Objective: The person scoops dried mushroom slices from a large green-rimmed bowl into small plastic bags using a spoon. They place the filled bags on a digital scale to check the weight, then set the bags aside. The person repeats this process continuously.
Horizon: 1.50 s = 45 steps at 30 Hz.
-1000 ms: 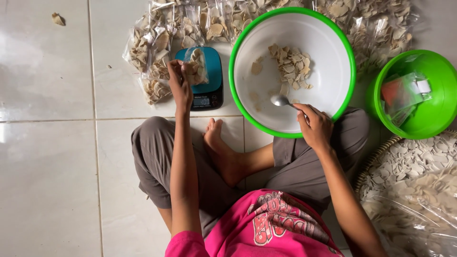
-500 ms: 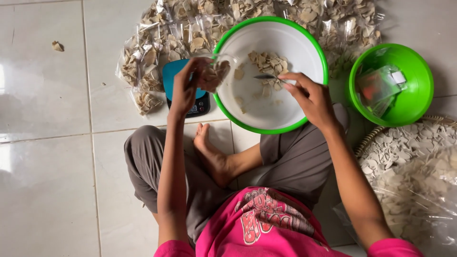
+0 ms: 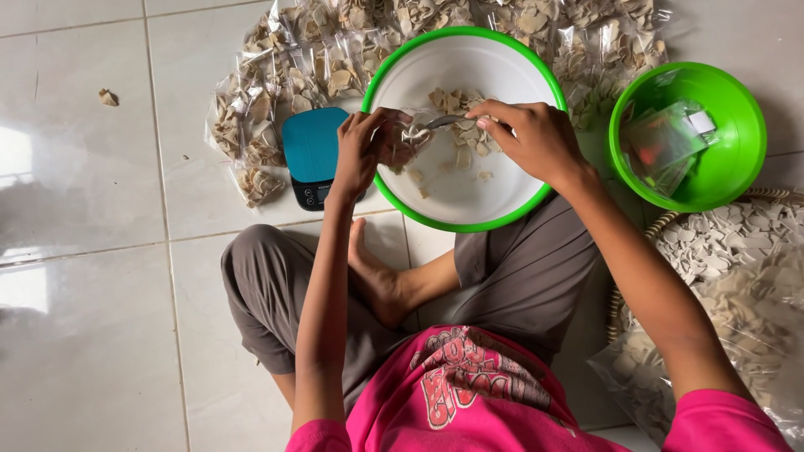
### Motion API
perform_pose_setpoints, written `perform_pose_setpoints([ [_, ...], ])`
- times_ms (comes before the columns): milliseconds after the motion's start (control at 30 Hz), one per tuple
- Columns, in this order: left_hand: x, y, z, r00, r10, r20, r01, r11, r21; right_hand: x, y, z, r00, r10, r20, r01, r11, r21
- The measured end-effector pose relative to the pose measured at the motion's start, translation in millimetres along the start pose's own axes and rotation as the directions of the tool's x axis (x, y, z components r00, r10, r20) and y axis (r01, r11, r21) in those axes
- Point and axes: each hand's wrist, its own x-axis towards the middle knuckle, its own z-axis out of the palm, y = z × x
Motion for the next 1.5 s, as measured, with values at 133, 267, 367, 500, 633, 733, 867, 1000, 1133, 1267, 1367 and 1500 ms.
perform_pose_setpoints([
  [133,1.0,1.5,5.0,0.999,-0.028,0.025,0.028,0.999,-0.027,-2.0,7.0,1.7,1.000,0.016,0.024,-0.015,1.000,-0.022],
  [267,2.0,16.3,10.5,0.999,0.022,0.045,-0.024,0.999,0.037,3.1,14.9,9.0,0.991,0.058,0.122,-0.053,0.998,-0.047],
  [367,3.9,23.0,16.3,0.995,0.086,0.053,-0.091,0.993,0.081,9.0,10.5,8.1,0.969,0.102,0.227,-0.099,0.995,-0.025],
  [500,6.7,13.0,28.7,0.989,0.134,0.057,-0.140,0.981,0.135,21.3,27.2,15.5,0.911,0.139,0.390,-0.207,0.968,0.141],
  [633,1.5,6.4,35.9,0.995,0.065,0.074,-0.074,0.988,0.132,28.4,35.0,5.6,0.877,0.112,0.467,-0.236,0.948,0.215],
  [733,-2.2,10.5,39.6,0.995,0.065,0.073,-0.076,0.984,0.158,33.8,44.9,11.7,0.836,0.100,0.540,-0.282,0.922,0.266],
  [867,-6.0,15.4,40.6,0.991,0.124,0.057,-0.135,0.955,0.263,38.4,66.7,26.1,0.781,0.081,0.620,-0.410,0.814,0.411],
  [1000,-5.5,24.3,37.9,0.991,0.132,0.030,-0.135,0.949,0.286,39.3,73.7,20.8,0.764,0.064,0.642,-0.476,0.728,0.494],
  [1133,-7.6,17.2,40.5,0.994,0.110,0.001,-0.108,0.968,0.227,38.5,73.6,11.8,0.775,0.072,0.628,-0.478,0.716,0.509],
  [1267,-7.3,19.4,42.1,0.990,0.128,-0.066,-0.127,0.991,0.032,41.7,70.0,0.0,0.756,0.161,0.634,-0.534,0.711,0.457],
  [1367,-10.2,14.5,43.2,0.986,0.112,-0.122,-0.129,0.980,-0.149,41.4,74.0,-5.3,0.789,0.176,0.588,-0.513,0.717,0.473],
  [1500,-18.5,-23.4,47.8,0.911,0.041,-0.411,-0.170,0.944,-0.282,35.7,69.8,-23.3,0.831,0.250,0.497,-0.500,0.729,0.468],
])
